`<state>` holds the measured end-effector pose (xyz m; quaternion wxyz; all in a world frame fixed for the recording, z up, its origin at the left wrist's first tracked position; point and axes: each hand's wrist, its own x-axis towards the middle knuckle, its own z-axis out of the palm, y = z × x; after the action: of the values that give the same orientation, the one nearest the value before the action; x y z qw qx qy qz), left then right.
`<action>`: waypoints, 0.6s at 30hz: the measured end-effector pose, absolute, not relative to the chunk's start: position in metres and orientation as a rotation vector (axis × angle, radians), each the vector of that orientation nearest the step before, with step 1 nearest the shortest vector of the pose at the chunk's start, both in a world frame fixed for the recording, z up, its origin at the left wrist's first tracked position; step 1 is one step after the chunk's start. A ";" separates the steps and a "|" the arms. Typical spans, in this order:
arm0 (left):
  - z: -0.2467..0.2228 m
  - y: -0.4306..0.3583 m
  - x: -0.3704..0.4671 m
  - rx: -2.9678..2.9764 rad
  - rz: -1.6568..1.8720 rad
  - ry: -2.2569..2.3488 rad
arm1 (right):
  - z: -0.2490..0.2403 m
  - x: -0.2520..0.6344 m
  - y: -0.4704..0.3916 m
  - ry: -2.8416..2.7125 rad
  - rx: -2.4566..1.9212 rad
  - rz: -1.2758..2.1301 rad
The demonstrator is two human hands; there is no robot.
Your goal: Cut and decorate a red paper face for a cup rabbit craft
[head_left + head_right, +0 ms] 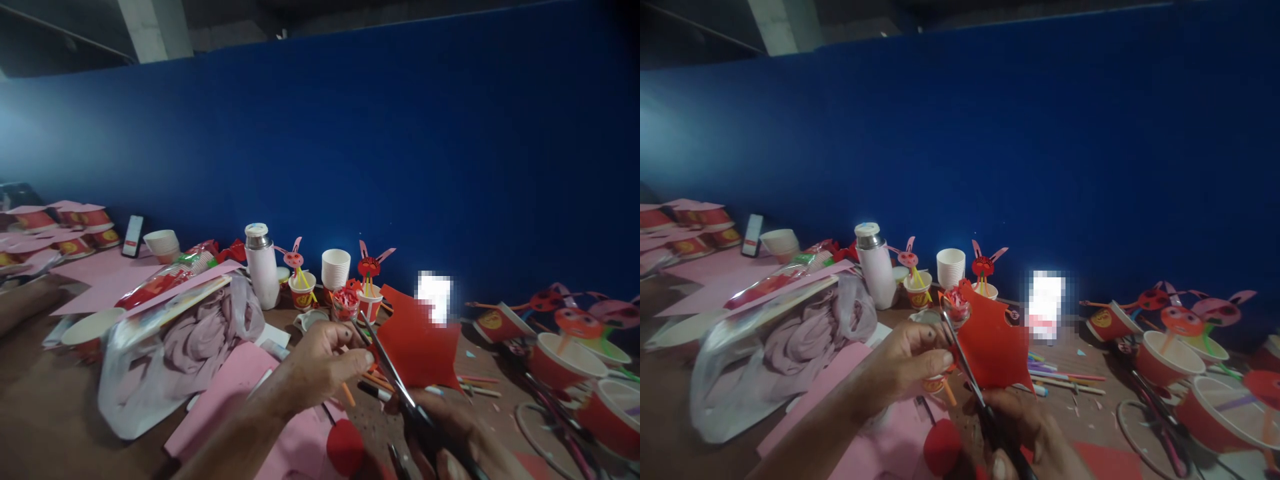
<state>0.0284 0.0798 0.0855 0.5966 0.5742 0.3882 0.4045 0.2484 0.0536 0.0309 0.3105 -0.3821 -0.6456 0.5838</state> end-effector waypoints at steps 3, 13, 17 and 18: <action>0.087 0.080 0.028 1.342 0.928 0.908 | 0.025 0.245 0.058 -1.698 -0.956 1.592; 0.086 0.081 0.027 1.339 0.905 0.924 | 0.015 0.250 0.061 -1.692 -0.922 1.665; 0.087 0.082 0.028 1.333 0.899 0.917 | 0.022 0.245 0.061 -1.794 -0.907 1.540; 0.087 0.083 0.028 1.329 0.906 0.913 | 0.025 0.243 0.060 -1.806 -0.901 1.495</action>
<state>0.0280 0.0826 0.0869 0.6020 0.5736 0.3943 0.3913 0.2434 0.0600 0.0251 0.3100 -0.3409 -0.6836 0.5660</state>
